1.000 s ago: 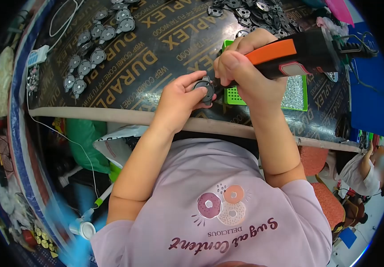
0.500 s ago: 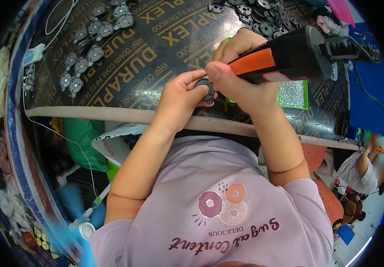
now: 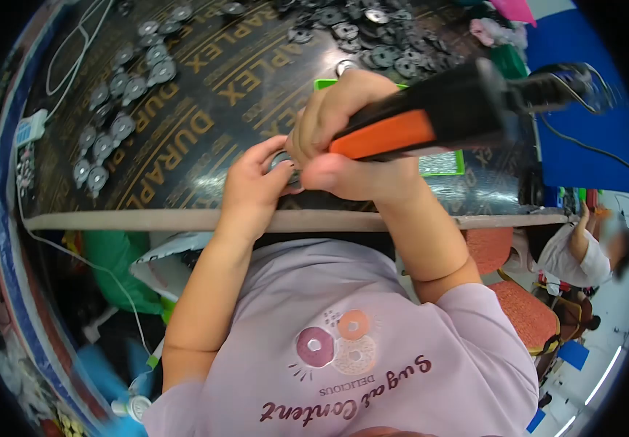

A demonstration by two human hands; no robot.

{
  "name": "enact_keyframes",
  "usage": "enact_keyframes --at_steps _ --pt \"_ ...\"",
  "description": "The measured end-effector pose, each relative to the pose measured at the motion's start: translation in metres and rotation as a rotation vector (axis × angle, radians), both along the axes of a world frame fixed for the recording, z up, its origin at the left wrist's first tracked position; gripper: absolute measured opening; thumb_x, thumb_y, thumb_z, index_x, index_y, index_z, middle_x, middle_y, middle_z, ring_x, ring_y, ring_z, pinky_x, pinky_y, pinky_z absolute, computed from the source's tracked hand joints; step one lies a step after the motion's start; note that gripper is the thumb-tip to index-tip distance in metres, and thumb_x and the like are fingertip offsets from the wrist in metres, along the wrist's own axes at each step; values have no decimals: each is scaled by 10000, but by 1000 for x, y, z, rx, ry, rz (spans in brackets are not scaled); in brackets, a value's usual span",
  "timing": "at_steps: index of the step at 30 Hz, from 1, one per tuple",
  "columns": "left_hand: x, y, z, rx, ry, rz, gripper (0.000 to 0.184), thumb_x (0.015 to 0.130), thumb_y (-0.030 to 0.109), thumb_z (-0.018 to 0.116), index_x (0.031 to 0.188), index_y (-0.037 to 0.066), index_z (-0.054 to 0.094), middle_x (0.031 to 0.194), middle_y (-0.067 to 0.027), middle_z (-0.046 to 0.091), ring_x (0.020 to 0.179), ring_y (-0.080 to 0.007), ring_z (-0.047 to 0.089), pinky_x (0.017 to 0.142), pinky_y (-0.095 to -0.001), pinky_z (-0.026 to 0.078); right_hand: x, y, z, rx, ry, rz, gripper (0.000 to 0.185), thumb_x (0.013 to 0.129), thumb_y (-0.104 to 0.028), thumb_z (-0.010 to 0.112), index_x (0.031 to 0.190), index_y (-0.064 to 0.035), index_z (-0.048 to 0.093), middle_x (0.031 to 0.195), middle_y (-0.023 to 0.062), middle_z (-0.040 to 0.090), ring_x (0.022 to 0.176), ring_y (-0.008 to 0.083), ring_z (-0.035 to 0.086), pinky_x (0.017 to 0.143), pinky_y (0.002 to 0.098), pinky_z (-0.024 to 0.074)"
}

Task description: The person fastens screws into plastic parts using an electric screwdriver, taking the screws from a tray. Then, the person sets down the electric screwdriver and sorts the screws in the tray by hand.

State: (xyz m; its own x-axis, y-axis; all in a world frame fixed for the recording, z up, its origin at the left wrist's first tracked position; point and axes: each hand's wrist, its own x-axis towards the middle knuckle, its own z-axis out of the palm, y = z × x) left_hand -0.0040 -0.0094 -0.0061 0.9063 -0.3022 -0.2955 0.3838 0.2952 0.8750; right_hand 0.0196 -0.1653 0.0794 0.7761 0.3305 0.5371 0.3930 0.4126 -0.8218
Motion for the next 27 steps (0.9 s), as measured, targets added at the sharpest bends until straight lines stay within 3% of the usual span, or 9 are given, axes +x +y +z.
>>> enact_keyframes --at_steps 2,3,6,7,12,14,17,24,27 --pt "-1 3 10 0 102 -22 420 901 -1 541 1312 -23 462 1182 -127 601 951 -201 658 741 -288 569 3 -22 3 31 -51 -72 264 749 -10 748 862 -40 511 653 95 564 538 189 553 521 339 469" --pt "-1 4 11 5 138 -34 427 894 -18 531 1315 -19 458 1192 -133 591 956 -217 660 757 -293 568 10 -47 0 -169 -189 -275 215 794 -27 704 881 -37 507 655 106 567 536 194 562 529 349 476" --pt "-4 13 8 -157 38 -10 416 873 -63 513 1271 25 430 1203 -160 574 1001 -259 651 843 -351 559 13 -83 3 -304 6 -753 108 836 2 632 828 -23 527 614 84 564 497 162 538 526 306 471" --pt "-3 16 7 -204 56 -1 443 859 -81 515 1273 43 416 1214 -175 575 1008 -253 646 866 -348 544 19 -91 -1 -126 55 -781 174 775 -51 750 687 -26 602 562 17 589 482 84 556 475 215 430" --pt "-1 11 18 -145 -20 -7 400 848 -80 549 1222 43 481 1207 -162 586 998 -138 598 898 -269 486 18 -114 -12 -255 62 -850 117 826 5 644 783 -13 537 568 65 541 477 156 528 513 309 462" --pt "1 12 18 23 -92 -46 383 837 -75 574 1194 45 504 1211 -142 583 930 -98 586 808 -229 492 17 -117 -15 -277 65 -867 117 821 18 643 784 -11 536 568 65 539 471 157 525 510 311 461" --pt "2 9 20 29 -104 7 392 830 -67 583 1197 49 505 1212 -121 580 898 -81 574 737 -206 485 17 -117 -17 -237 48 -843 123 814 27 646 781 -7 533 571 67 540 467 160 523 509 308 459" --pt "3 11 8 151 -184 -13 383 842 -43 574 1206 32 483 1152 -109 586 930 -121 606 755 -269 537 18 -116 -21 -238 54 -832 131 816 26 644 776 -6 523 570 70 538 473 160 524 507 304 456" --pt "4 9 9 191 -32 -99 290 852 -52 547 1134 -18 484 1137 -119 555 917 -180 652 816 -293 549 16 -114 -19 -260 80 -834 136 815 28 643 776 -9 518 570 69 537 473 159 524 505 305 455"
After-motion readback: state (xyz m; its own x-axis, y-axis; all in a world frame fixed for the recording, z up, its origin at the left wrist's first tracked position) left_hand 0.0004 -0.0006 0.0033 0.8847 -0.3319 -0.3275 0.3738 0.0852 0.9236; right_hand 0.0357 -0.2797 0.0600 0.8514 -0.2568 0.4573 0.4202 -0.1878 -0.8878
